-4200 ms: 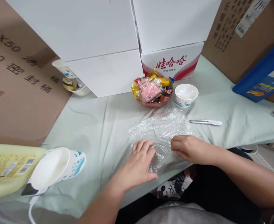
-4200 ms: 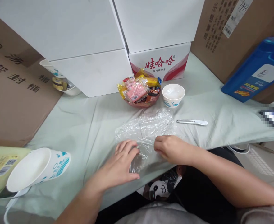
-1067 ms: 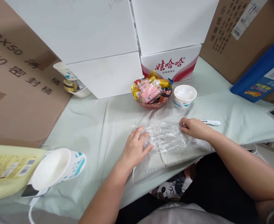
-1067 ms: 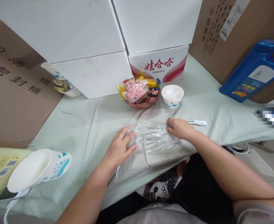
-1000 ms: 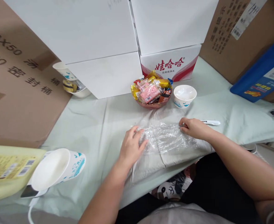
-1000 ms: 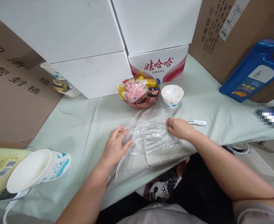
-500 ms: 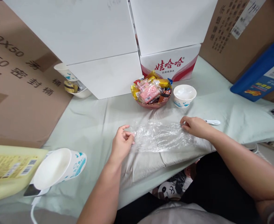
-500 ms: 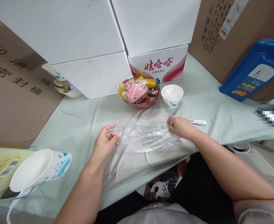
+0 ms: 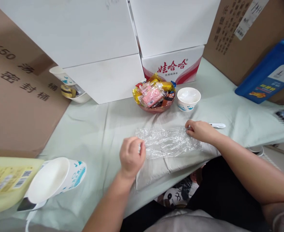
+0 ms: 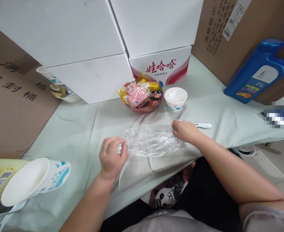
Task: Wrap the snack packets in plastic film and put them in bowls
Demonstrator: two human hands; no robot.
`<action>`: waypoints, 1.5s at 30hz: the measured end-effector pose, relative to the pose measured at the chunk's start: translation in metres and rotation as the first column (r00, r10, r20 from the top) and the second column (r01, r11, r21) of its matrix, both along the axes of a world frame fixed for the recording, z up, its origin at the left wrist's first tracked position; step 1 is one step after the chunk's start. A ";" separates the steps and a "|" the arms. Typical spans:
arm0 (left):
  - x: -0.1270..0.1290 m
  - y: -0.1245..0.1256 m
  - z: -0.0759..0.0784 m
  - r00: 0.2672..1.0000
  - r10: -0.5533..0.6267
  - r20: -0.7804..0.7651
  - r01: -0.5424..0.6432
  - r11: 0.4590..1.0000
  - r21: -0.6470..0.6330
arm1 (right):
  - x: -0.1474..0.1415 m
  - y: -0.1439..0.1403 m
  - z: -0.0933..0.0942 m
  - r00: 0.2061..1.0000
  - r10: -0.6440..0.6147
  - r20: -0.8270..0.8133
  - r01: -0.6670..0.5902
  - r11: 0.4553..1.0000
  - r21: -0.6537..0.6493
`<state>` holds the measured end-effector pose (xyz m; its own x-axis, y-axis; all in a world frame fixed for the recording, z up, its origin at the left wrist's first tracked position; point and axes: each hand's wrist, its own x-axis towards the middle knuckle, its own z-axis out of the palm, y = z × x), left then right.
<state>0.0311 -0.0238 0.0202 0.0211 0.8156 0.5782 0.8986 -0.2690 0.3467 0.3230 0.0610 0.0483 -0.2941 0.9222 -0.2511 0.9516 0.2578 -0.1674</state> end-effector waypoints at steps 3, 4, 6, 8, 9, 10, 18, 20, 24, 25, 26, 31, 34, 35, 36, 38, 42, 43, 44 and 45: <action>0.013 -0.002 -0.008 0.919 -0.360 -0.162 0.326 0.923 -0.204 | 0.000 0.000 0.000 1.000 0.003 -0.006 -0.003 1.000 -0.012; 0.015 -0.001 -0.011 0.887 -0.416 -0.198 0.354 0.891 -0.286 | 0.001 0.001 0.000 1.000 0.001 -0.001 -0.001 1.000 -0.010; 0.017 0.000 -0.016 0.856 -0.457 -0.243 0.334 0.847 -0.414 | 0.007 0.005 0.000 0.999 -0.033 0.035 0.032 0.999 0.022; 0.016 0.001 -0.018 0.850 -0.459 -0.257 0.299 0.824 -0.482 | 0.013 0.008 0.002 0.990 -0.122 0.074 0.115 0.989 0.093; 0.015 0.001 -0.018 0.850 -0.460 -0.259 0.290 0.817 -0.498 | 0.015 0.008 0.004 0.983 -0.171 0.072 0.160 0.977 0.140; 0.014 0.001 -0.018 0.848 -0.463 -0.259 0.287 0.812 -0.508 | 0.016 0.007 0.006 0.978 -0.203 0.048 0.191 0.963 0.188; 0.015 -0.001 -0.011 0.845 -0.478 -0.238 0.292 0.787 -0.544 | -0.018 -0.031 0.012 0.906 0.407 -0.121 -0.396 0.913 0.101; 0.010 0.000 -0.010 0.850 -0.469 -0.239 0.273 0.782 -0.560 | -0.016 -0.032 0.011 0.934 0.356 -0.043 -0.356 0.935 0.016; -0.012 0.005 -0.007 0.888 -0.368 -0.275 0.153 0.801 -0.578 | -0.001 -0.024 0.008 0.962 0.269 0.038 -0.270 0.962 0.029; -0.016 0.007 -0.006 0.900 -0.330 -0.284 0.124 0.820 -0.559 | 0.001 -0.022 0.007 0.961 0.272 0.040 -0.274 0.961 0.045; -0.019 0.008 -0.006 0.914 -0.287 -0.288 0.102 0.847 -0.521 | 0.001 -0.020 0.005 0.960 0.279 0.038 -0.281 0.958 0.064; -0.007 0.006 -0.008 0.931 -0.272 -0.242 0.183 0.925 -0.332 | -0.007 -0.012 -0.006 0.938 0.346 -0.010 -0.338 0.923 0.181; 0.007 0.001 -0.013 0.864 -0.422 -0.275 0.276 0.853 -0.444 | -0.003 -0.007 -0.006 0.961 0.274 0.033 -0.273 0.921 0.278; 0.010 0.000 -0.014 0.850 -0.445 -0.281 0.276 0.832 -0.481 | -0.001 -0.007 -0.004 0.972 0.233 0.035 -0.231 0.918 0.322; 0.012 -0.001 -0.015 0.846 -0.452 -0.282 0.269 0.819 -0.507 | 0.000 -0.009 -0.001 0.976 0.215 0.016 -0.206 0.909 0.362; 0.013 -0.001 -0.015 0.851 -0.450 -0.270 0.256 0.805 -0.535 | -0.003 -0.016 0.006 0.949 0.306 -0.076 -0.253 0.883 0.394; 0.009 0.001 -0.016 0.857 -0.452 -0.247 0.267 0.800 -0.537 | -0.015 -0.036 0.017 0.744 0.634 -0.211 -0.606 0.773 0.187; 0.008 0.001 -0.016 0.856 -0.455 -0.244 0.273 0.801 -0.533 | -0.015 -0.038 0.019 0.743 0.638 -0.200 -0.635 0.767 0.090; 0.008 0.002 -0.016 0.855 -0.459 -0.241 0.282 0.802 -0.527 | -0.013 -0.038 0.020 0.776 0.608 -0.168 -0.618 0.786 -0.008; 0.007 0.002 -0.016 0.853 -0.465 -0.237 0.295 0.804 -0.516 | -0.008 -0.036 0.022 0.827 0.550 -0.118 -0.560 0.823 -0.093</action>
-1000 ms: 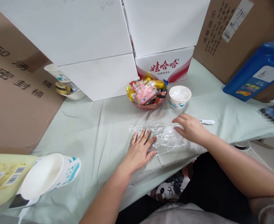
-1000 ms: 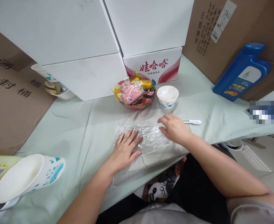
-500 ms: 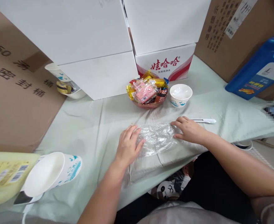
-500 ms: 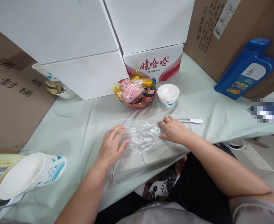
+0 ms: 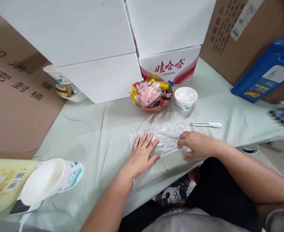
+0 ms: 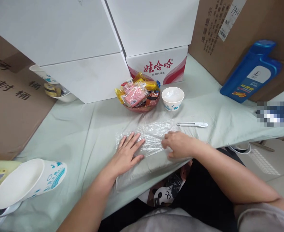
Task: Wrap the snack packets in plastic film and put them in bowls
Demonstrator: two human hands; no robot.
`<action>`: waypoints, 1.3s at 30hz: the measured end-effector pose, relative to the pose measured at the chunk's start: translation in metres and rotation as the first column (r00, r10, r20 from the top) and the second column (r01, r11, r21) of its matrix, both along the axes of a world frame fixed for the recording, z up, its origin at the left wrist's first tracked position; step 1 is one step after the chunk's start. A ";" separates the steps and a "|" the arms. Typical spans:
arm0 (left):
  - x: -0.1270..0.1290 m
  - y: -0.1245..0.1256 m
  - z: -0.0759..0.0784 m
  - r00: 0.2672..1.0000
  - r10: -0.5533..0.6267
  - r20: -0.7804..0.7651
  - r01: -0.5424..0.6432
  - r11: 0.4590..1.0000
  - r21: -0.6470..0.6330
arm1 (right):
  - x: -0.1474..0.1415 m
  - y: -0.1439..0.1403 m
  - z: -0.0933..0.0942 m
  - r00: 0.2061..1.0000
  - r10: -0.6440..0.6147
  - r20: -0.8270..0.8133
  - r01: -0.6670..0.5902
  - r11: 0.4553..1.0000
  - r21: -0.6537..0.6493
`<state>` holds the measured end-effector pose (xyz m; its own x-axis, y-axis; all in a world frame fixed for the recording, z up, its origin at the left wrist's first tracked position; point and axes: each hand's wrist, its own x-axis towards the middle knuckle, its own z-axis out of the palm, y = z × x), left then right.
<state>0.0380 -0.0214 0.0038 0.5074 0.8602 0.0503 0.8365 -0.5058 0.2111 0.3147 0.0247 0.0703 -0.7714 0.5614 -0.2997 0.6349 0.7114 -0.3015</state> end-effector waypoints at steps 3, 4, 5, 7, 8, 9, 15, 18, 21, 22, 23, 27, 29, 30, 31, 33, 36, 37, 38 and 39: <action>0.000 0.000 0.003 0.996 -0.043 0.081 0.036 0.996 0.082 | 0.018 0.009 0.007 0.962 -0.211 0.175 0.215 0.977 -0.003; 0.000 -0.001 0.005 0.990 -0.059 0.127 0.043 0.991 0.124 | 0.023 0.012 0.009 0.958 -0.233 0.167 0.236 0.972 0.004; 0.001 -0.002 0.007 0.982 -0.070 0.173 0.042 0.986 0.161 | 0.026 0.014 0.011 0.965 -0.228 0.129 0.229 0.973 0.005; 0.002 -0.005 0.013 0.970 -0.076 0.233 0.035 0.984 0.176 | 0.026 0.015 0.013 0.988 -0.155 0.007 0.155 0.988 -0.014; 0.002 -0.007 0.017 0.969 -0.070 0.237 0.036 0.989 0.145 | 0.025 0.015 0.012 0.994 -0.103 -0.048 0.102 0.994 -0.027; 0.002 -0.008 0.020 0.972 -0.060 0.226 0.039 0.995 0.096 | 0.022 0.016 0.010 0.995 -0.059 -0.080 0.056 0.998 -0.036; -0.014 -0.009 0.037 0.991 -0.013 0.132 0.031 0.991 -0.133 | 0.016 0.020 -0.004 0.999 -0.044 0.017 0.045 0.998 -0.040; -0.021 -0.011 0.043 0.992 -0.018 0.127 0.043 0.980 -0.194 | 0.016 0.021 -0.005 1.000 -0.018 0.012 0.018 1.000 -0.022; -0.024 -0.013 0.047 0.991 -0.010 0.133 0.039 0.976 -0.214 | 0.017 0.020 -0.003 0.999 0.028 -0.042 -0.027 1.000 0.011; -0.024 -0.013 0.047 0.990 -0.008 0.141 0.039 0.976 -0.213 | 0.017 0.020 -0.001 0.996 0.043 -0.073 -0.042 0.999 0.018; -0.025 -0.012 0.048 0.988 -0.008 0.155 0.041 0.976 -0.213 | 0.018 0.019 0.000 0.993 0.057 -0.106 -0.055 0.998 0.023; -0.029 -0.009 0.050 0.968 0.008 0.252 0.056 0.969 -0.243 | 0.019 0.018 0.004 0.972 0.075 -0.222 -0.074 0.997 0.015; -0.032 -0.007 0.051 0.953 0.031 0.300 0.050 0.965 -0.259 | 0.018 0.017 0.004 0.971 0.065 -0.232 -0.067 0.998 0.000; -0.033 -0.006 0.051 0.948 0.045 0.315 0.043 0.963 -0.267 | 0.018 0.017 0.003 0.974 0.062 -0.216 -0.066 0.998 -0.008; -0.034 -0.005 0.051 0.944 0.061 0.324 0.033 0.961 -0.275 | 0.017 0.017 0.001 0.980 0.060 -0.190 -0.064 0.998 -0.012; -0.035 -0.005 0.051 0.941 0.112 0.320 -0.012 0.954 -0.299 | 0.016 0.017 -0.001 0.991 0.057 -0.120 -0.059 0.998 -0.016; -0.038 -0.003 0.049 0.932 0.210 0.297 -0.110 0.941 -0.321 | 0.017 0.017 0.000 0.993 0.059 -0.107 -0.062 0.998 -0.024; -0.039 -0.002 0.048 0.926 0.232 0.297 -0.132 0.938 -0.322 | 0.018 0.017 0.001 0.988 0.066 -0.137 -0.070 0.997 -0.028; -0.040 -0.001 0.046 0.920 0.249 0.302 -0.148 0.936 -0.320 | 0.019 0.017 0.002 0.982 0.072 -0.177 -0.079 0.996 -0.034; -0.040 -0.001 0.044 0.912 0.265 0.312 -0.163 0.934 -0.317 | 0.020 0.017 0.003 0.973 0.072 -0.218 -0.084 0.995 -0.045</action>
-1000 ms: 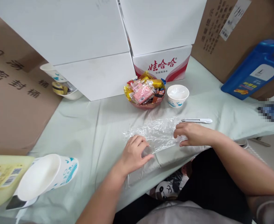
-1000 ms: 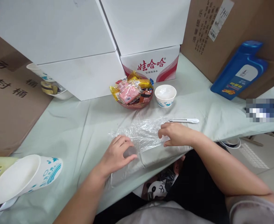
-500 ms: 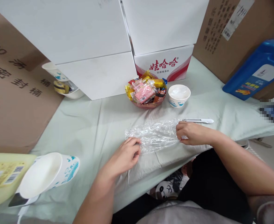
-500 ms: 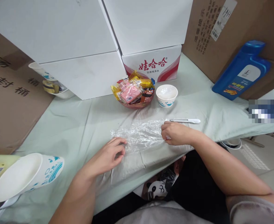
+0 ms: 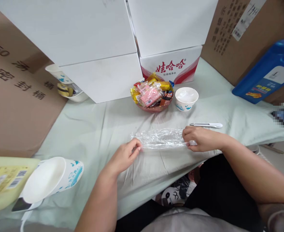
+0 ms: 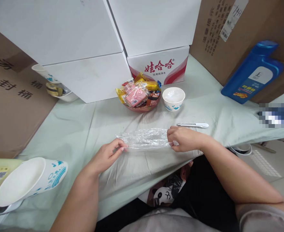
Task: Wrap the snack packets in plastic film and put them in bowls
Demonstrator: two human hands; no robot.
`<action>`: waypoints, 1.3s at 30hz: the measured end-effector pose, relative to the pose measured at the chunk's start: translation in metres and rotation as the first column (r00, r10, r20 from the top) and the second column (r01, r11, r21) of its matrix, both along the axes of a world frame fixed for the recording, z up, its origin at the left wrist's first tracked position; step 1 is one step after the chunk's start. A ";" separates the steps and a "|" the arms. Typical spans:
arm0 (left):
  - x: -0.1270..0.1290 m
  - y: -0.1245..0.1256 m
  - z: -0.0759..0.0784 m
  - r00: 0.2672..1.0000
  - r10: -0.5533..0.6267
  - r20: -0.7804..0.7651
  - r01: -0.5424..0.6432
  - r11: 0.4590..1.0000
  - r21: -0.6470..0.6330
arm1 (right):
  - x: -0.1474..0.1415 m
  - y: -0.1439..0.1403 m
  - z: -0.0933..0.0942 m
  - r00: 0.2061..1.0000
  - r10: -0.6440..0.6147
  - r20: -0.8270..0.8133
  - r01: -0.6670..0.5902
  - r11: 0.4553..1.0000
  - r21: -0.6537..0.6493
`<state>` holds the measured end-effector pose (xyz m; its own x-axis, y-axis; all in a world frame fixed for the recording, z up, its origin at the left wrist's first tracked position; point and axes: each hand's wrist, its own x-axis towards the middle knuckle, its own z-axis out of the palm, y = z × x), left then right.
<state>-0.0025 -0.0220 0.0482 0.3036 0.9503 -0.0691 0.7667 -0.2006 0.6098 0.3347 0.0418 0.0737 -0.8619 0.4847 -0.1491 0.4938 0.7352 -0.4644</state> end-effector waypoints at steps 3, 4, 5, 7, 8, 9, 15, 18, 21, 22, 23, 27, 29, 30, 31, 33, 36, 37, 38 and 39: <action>-0.001 0.003 -0.007 0.997 0.071 0.032 -0.073 0.997 0.036 | 0.002 0.003 0.001 0.997 -0.072 -0.009 0.071 0.994 -0.079; -0.001 0.004 -0.010 0.994 0.103 0.036 -0.105 0.993 0.056 | 0.003 0.005 0.000 0.992 -0.120 0.027 0.122 0.987 -0.105; 0.000 0.006 -0.013 0.990 0.137 0.032 -0.140 0.987 0.083 | 0.003 0.007 -0.001 0.983 -0.171 0.071 0.179 0.976 -0.122; 0.001 0.009 -0.019 0.977 0.214 -0.001 -0.212 0.965 0.152 | 0.002 0.011 -0.004 0.953 -0.267 0.143 0.285 0.950 -0.128; 0.002 0.011 -0.022 0.967 0.253 -0.027 -0.244 0.951 0.190 | 0.001 0.012 -0.005 0.938 -0.305 0.162 0.326 0.937 -0.126; 0.003 0.013 -0.025 0.956 0.289 -0.056 -0.270 0.936 0.227 | 0.000 0.013 -0.005 0.924 -0.340 0.176 0.363 0.924 -0.120; 0.011 0.024 -0.033 0.866 0.403 -0.297 -0.309 0.897 0.316 | -0.011 0.011 -0.008 0.841 -0.480 0.250 0.483 0.874 0.052; 0.015 0.025 -0.034 0.834 0.405 -0.373 -0.301 0.903 0.308 | -0.014 0.008 -0.011 0.811 -0.500 0.303 0.468 0.866 0.176; 0.019 0.024 -0.033 0.828 0.404 -0.388 -0.312 0.908 0.281 | -0.016 0.006 -0.015 0.780 -0.522 0.346 0.443 0.850 0.285; 0.019 0.023 -0.032 0.831 0.407 -0.378 -0.323 0.908 0.269 | -0.016 0.005 -0.016 0.772 -0.529 0.352 0.437 0.844 0.310; 0.019 0.023 -0.031 0.838 0.411 -0.359 -0.337 0.907 0.252 | -0.017 0.005 -0.017 0.767 -0.533 0.357 0.433 0.841 0.325; 0.011 0.024 -0.032 0.901 0.403 -0.159 -0.386 0.913 0.130 | -0.016 0.005 -0.019 0.755 -0.540 0.371 0.444 0.838 0.317; 0.004 0.026 -0.034 0.930 0.366 -0.020 -0.365 0.930 0.051 | -0.016 0.006 -0.019 0.753 -0.543 0.371 0.451 0.837 0.311; 0.001 0.026 -0.035 0.934 0.355 0.033 -0.356 0.934 0.025 | -0.016 0.006 -0.020 0.751 -0.546 0.372 0.452 0.835 0.313; -0.001 0.027 -0.037 0.933 0.356 0.059 -0.357 0.934 0.016 | -0.016 0.007 -0.020 0.749 -0.547 0.375 0.452 0.835 0.315; 0.000 0.028 -0.039 0.923 0.384 0.028 -0.385 0.921 0.061 | -0.017 0.007 -0.021 0.739 -0.553 0.384 0.453 0.831 0.324; 0.009 0.028 -0.039 0.901 0.420 -0.111 -0.392 0.895 0.213 | -0.019 0.007 -0.022 0.716 -0.578 0.390 0.469 0.813 0.343; 0.012 0.028 -0.039 0.895 0.423 -0.144 -0.379 0.889 0.257 | -0.019 0.007 -0.022 0.711 -0.585 0.391 0.474 0.809 0.347; 0.014 0.027 -0.039 0.888 0.429 -0.164 -0.371 0.881 0.294 | -0.020 0.007 -0.023 0.703 -0.593 0.392 0.482 0.803 0.350; 0.016 0.027 -0.039 0.880 0.441 -0.176 -0.371 0.870 0.326 | -0.020 0.007 -0.023 0.697 -0.604 0.386 0.494 0.795 0.353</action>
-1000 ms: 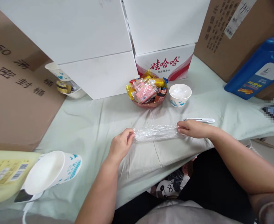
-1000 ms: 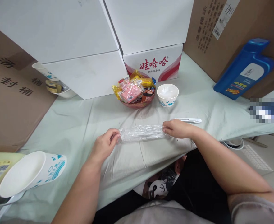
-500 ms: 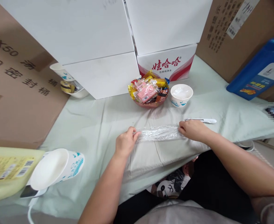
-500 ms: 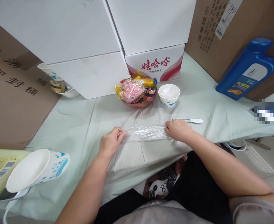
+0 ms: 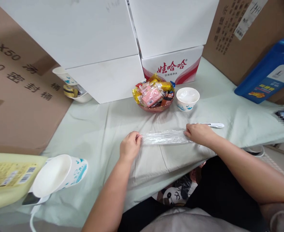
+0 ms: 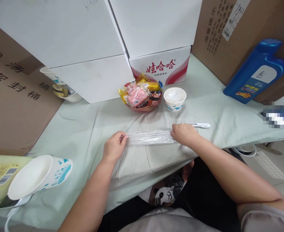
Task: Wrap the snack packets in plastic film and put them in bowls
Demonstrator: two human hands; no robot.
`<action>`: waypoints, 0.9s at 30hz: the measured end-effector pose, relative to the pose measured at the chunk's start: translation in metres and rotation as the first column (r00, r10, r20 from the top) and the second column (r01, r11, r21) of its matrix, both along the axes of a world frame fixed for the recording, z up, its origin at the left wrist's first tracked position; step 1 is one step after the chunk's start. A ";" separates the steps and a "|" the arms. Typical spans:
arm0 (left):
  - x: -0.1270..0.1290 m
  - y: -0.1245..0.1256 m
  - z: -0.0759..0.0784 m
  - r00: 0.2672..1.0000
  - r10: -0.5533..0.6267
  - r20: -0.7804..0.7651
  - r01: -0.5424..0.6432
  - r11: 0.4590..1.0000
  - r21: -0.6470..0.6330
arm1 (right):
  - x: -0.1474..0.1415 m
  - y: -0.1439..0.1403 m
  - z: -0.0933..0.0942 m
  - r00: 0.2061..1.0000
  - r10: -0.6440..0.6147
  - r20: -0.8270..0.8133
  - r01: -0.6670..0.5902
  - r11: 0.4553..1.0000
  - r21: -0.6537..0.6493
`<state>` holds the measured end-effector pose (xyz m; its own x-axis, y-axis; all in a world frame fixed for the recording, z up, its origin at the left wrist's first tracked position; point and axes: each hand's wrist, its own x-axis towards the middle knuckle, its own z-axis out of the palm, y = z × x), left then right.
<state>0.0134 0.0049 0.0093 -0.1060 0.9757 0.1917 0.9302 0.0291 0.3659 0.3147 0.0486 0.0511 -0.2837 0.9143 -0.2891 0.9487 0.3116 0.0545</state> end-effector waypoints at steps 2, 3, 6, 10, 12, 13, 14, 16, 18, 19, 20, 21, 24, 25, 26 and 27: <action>0.000 0.000 0.000 0.998 0.049 -0.032 -0.047 0.998 0.049 | 0.001 0.000 0.001 1.000 -0.018 -0.025 0.019 0.999 0.040; -0.002 0.000 0.001 0.996 0.084 -0.042 -0.081 0.994 0.072 | 0.001 0.000 0.001 0.999 -0.017 -0.045 0.020 0.997 0.069; -0.007 0.000 0.003 0.979 0.196 -0.062 -0.187 0.974 0.132 | 0.004 0.002 0.002 0.994 0.016 -0.111 -0.005 0.996 0.095; 0.001 -0.007 0.008 0.982 0.175 -0.067 -0.154 0.958 0.242 | 0.006 0.004 -0.002 0.985 -0.007 -0.175 0.004 1.000 -0.020; 0.013 -0.014 0.009 0.994 -0.044 -0.099 0.067 0.965 0.255 | 0.006 0.005 -0.003 0.979 0.017 -0.202 -0.027 0.999 -0.044; 0.020 -0.017 0.008 0.977 -0.169 -0.127 0.195 0.953 0.232 | 0.006 0.004 -0.003 0.977 0.042 -0.211 -0.052 0.998 -0.042; 0.027 -0.020 0.006 0.949 -0.272 -0.160 0.301 0.934 0.195 | 0.006 0.004 -0.003 0.974 0.063 -0.218 -0.073 0.997 -0.035; 0.037 -0.024 0.002 0.899 -0.371 -0.232 0.403 0.909 0.109 | 0.007 0.002 0.000 0.968 0.064 -0.243 -0.076 0.996 -0.041; 0.041 -0.026 -0.001 0.885 -0.362 -0.293 0.393 0.918 0.054 | 0.008 0.000 0.005 0.954 0.038 -0.298 -0.071 0.992 -0.101; 0.042 -0.026 -0.002 0.887 -0.342 -0.309 0.373 0.927 0.048 | 0.009 -0.002 0.008 0.939 0.032 -0.342 -0.087 0.985 -0.147; 0.042 -0.027 -0.002 0.893 -0.320 -0.315 0.354 0.934 0.055 | 0.009 -0.004 0.010 0.918 0.032 -0.396 -0.120 0.973 -0.199; 0.043 -0.029 -0.001 0.899 -0.310 -0.311 0.347 0.935 0.070 | 0.008 -0.007 0.013 0.890 0.034 -0.454 -0.164 0.954 -0.250; 0.050 -0.038 0.002 0.869 -0.429 -0.248 0.465 0.878 0.110 | 0.004 -0.019 0.019 0.785 -0.012 -0.619 -0.281 0.884 -0.373; 0.055 -0.043 0.002 0.839 -0.501 -0.213 0.531 0.840 0.114 | 0.003 -0.023 0.021 0.745 -0.041 -0.666 -0.318 0.855 -0.409; 0.061 -0.047 0.001 0.805 -0.566 -0.175 0.588 0.800 0.115 | 0.001 -0.026 0.022 0.702 -0.071 -0.708 -0.366 0.817 -0.445; 0.066 -0.051 -0.001 0.776 -0.615 -0.138 0.629 0.769 0.116 | 0.000 -0.030 0.023 0.660 -0.095 -0.745 -0.432 0.764 -0.480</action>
